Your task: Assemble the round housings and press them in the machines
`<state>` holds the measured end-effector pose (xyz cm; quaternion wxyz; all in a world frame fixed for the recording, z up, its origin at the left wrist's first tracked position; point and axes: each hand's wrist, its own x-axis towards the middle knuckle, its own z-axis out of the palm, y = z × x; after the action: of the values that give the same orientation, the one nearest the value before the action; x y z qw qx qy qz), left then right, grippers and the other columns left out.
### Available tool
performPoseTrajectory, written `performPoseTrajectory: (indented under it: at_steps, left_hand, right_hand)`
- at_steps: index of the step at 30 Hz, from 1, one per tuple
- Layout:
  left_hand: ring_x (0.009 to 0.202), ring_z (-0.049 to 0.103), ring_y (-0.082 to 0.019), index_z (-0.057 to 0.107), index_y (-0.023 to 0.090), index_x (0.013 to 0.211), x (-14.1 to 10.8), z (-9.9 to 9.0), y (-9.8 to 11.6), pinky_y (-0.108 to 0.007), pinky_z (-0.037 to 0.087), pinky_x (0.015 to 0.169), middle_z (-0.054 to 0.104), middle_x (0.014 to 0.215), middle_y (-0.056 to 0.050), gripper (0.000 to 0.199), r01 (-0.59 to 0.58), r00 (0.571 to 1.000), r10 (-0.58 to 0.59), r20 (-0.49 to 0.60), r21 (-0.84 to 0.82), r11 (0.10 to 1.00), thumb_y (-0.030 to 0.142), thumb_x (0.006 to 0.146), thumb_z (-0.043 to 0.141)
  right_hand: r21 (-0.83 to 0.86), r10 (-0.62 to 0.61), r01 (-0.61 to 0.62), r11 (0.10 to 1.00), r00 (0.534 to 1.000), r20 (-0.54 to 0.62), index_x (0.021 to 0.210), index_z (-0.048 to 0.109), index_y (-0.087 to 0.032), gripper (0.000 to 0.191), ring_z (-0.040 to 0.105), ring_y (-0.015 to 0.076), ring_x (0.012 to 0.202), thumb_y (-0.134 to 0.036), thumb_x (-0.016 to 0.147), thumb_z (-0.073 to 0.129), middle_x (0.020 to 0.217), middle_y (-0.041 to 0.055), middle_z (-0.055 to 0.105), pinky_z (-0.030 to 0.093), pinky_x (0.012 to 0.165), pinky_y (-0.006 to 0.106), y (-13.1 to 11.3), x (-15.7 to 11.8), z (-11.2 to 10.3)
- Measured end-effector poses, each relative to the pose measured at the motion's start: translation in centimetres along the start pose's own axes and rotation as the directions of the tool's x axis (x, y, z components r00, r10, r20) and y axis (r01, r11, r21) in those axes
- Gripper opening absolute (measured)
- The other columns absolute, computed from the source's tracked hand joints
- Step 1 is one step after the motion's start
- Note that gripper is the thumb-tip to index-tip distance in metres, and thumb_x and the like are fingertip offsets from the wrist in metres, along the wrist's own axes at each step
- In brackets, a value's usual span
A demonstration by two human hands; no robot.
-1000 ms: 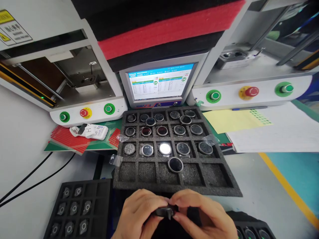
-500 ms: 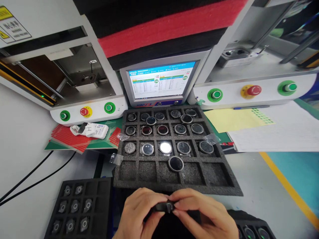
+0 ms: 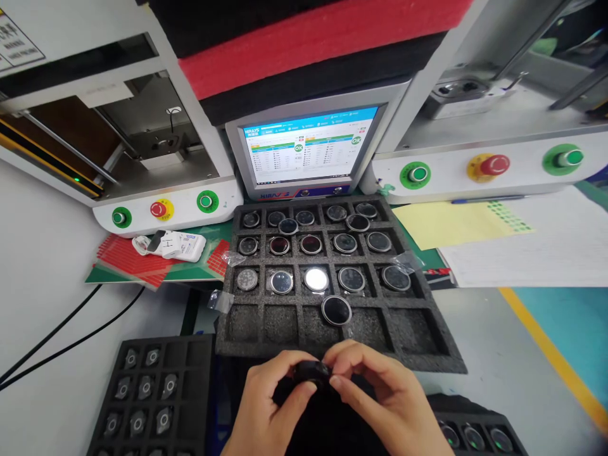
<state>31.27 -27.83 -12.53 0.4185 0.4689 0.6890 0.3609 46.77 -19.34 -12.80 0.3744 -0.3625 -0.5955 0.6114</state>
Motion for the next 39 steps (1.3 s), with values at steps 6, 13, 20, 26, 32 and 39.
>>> performPoseTrajectory:
  at_steps: [6,13,20,26,32,39]
  left_hand:
    - [0.071,0.073,-0.013,0.060,0.024,0.106,2.4,-0.6,0.4,-0.019,0.056,0.067,0.076,0.081,0.004,0.016,-0.223,0.964,0.235,-0.126,0.104,0.969,0.020,0.090,0.060]
    - [0.064,0.071,-0.017,0.065,0.016,0.100,8.2,-1.0,-0.3,-0.026,0.055,0.059,0.078,0.084,-0.007,0.018,-0.413,0.594,0.800,-0.081,0.823,0.390,0.008,0.093,0.050]
    - [0.071,0.072,-0.023,0.070,0.010,0.105,8.9,-1.9,-0.8,-0.032,0.056,0.060,0.079,0.099,-0.011,0.024,-0.472,0.573,0.800,0.177,0.870,0.145,0.014,0.097,0.047]
    - [0.083,0.072,-0.024,0.069,0.016,0.100,11.3,-4.3,1.5,-0.036,0.061,0.073,0.077,0.099,-0.009,0.021,-0.562,0.619,0.768,0.166,0.776,0.286,0.028,0.095,0.053]
    - [0.109,0.065,-0.028,0.064,0.015,0.112,18.6,-5.4,3.8,-0.045,0.056,0.093,0.070,0.118,-0.012,0.028,-0.366,0.843,0.536,0.054,0.786,0.498,0.020,0.085,0.066]
    - [0.101,0.069,-0.033,0.070,0.014,0.106,22.6,-4.7,4.6,-0.046,0.057,0.086,0.073,0.107,-0.013,0.032,-0.240,0.933,0.358,0.029,0.793,0.560,0.021,0.076,0.077]
  right_hand:
    - [-0.155,-0.153,0.135,0.979,0.982,-0.109,0.097,0.062,-0.025,0.014,0.065,0.0089,0.061,-0.015,0.088,0.064,0.080,-0.0024,0.071,0.056,0.064,0.014,1.6,0.1,-1.2]
    - [-0.584,-0.414,0.366,0.725,0.909,0.057,0.107,0.057,-0.024,0.009,0.072,0.0145,0.070,-0.025,0.098,0.055,0.081,-0.0002,0.070,0.059,0.067,0.018,2.1,1.9,-5.7]
    - [-0.779,-0.497,0.522,0.346,0.807,0.320,0.098,0.058,-0.022,0.014,0.071,0.0248,0.079,-0.025,0.098,0.044,0.090,0.0072,0.070,0.060,0.064,0.036,-0.3,10.5,-11.6]
    - [-0.803,-0.269,0.439,0.403,0.896,0.355,0.124,0.056,-0.017,0.041,0.064,0.0310,0.113,-0.027,0.084,0.062,0.124,0.0147,0.065,0.056,0.093,0.045,1.1,18.3,-13.6]
    - [-0.812,-0.130,0.403,0.421,0.914,0.385,0.124,0.057,-0.018,0.045,0.065,0.0301,0.113,-0.016,0.079,0.064,0.124,0.0126,0.066,0.056,0.094,0.043,2.3,20.5,-12.9]
    - [-0.827,-0.102,0.364,0.430,0.929,0.356,0.120,0.057,-0.016,0.039,0.067,0.0292,0.109,-0.017,0.081,0.064,0.121,0.0129,0.067,0.057,0.091,0.041,2.4,20.7,-13.3]
